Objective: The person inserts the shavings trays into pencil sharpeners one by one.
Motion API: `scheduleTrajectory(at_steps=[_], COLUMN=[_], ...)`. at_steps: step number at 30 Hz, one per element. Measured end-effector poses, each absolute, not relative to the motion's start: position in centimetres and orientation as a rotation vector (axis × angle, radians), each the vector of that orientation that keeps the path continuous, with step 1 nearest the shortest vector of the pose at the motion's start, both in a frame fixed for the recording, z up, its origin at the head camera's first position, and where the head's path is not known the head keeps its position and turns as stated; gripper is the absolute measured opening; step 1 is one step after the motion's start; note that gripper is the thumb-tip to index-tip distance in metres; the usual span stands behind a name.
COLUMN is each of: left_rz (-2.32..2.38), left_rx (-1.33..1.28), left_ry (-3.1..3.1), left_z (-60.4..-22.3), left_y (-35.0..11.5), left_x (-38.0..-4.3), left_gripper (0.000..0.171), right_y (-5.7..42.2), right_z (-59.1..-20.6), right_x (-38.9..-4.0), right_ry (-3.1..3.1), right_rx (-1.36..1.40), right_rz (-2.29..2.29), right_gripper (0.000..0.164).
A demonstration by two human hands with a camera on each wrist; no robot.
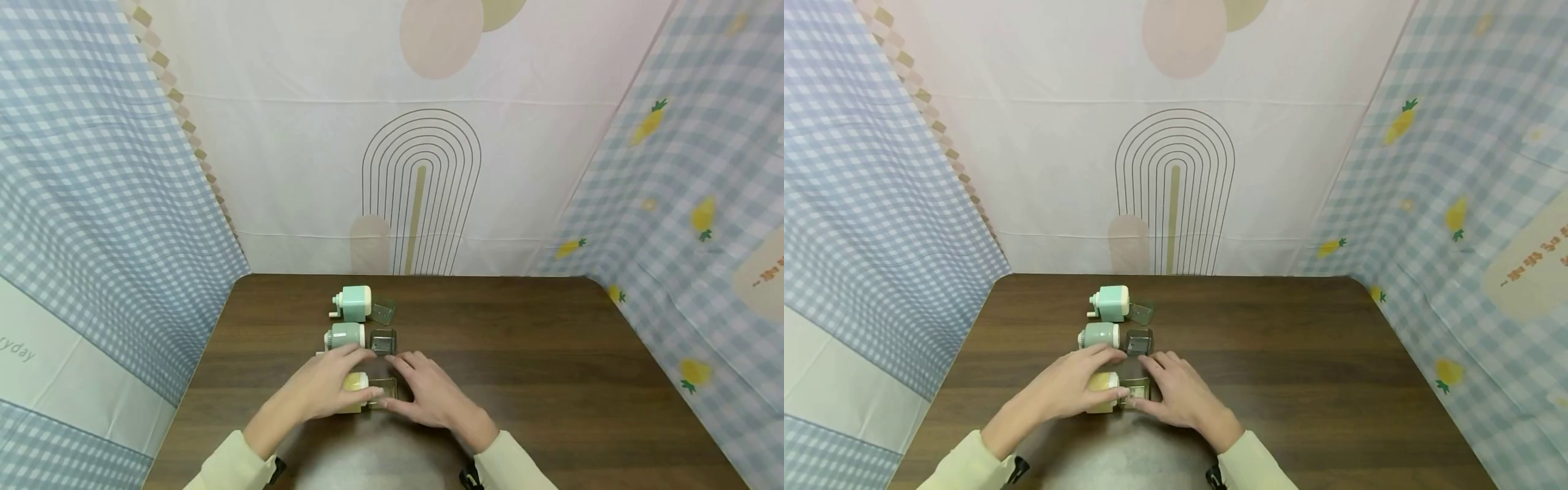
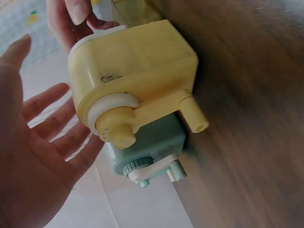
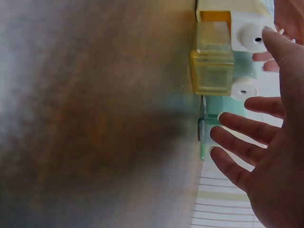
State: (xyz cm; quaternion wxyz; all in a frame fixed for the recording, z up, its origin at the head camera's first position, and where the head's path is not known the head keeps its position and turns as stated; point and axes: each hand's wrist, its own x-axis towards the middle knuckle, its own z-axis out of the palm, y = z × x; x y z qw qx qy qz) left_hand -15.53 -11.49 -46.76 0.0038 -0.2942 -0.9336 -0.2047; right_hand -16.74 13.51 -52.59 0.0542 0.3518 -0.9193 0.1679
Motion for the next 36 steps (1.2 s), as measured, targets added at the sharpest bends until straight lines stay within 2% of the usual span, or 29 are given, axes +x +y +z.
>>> scheduleTrajectory(at_steps=[7,14,22,36], left_rz=[-0.535,-0.437,-0.331,-0.432], left_rx=[-0.979,-0.978,-0.914,-0.959], left_ry=[-2.954,-2.979,-2.987,-2.987], left_z=[-47.5,-48.2,-48.9,-48.9], left_y=[-11.9,-11.6,-11.3,-11.5], left_x=[-14.9,-14.5,-14.1,-14.3], left_gripper=[0.067,0.071,0.058,0.05], right_y=[13.3,13.2,13.2,12.7], right_z=[-53.0,-53.2,-53.4,-53.5], right_x=[-16.1,-15.5,-15.4,-15.4], right_ry=[-2.795,-2.837,-2.785,-2.761], right_rx=[1.135,1.149,1.176,1.2], right_rz=[0.448,0.439,0.434,0.456], right_gripper=[0.08,0.073,0.056,0.052])
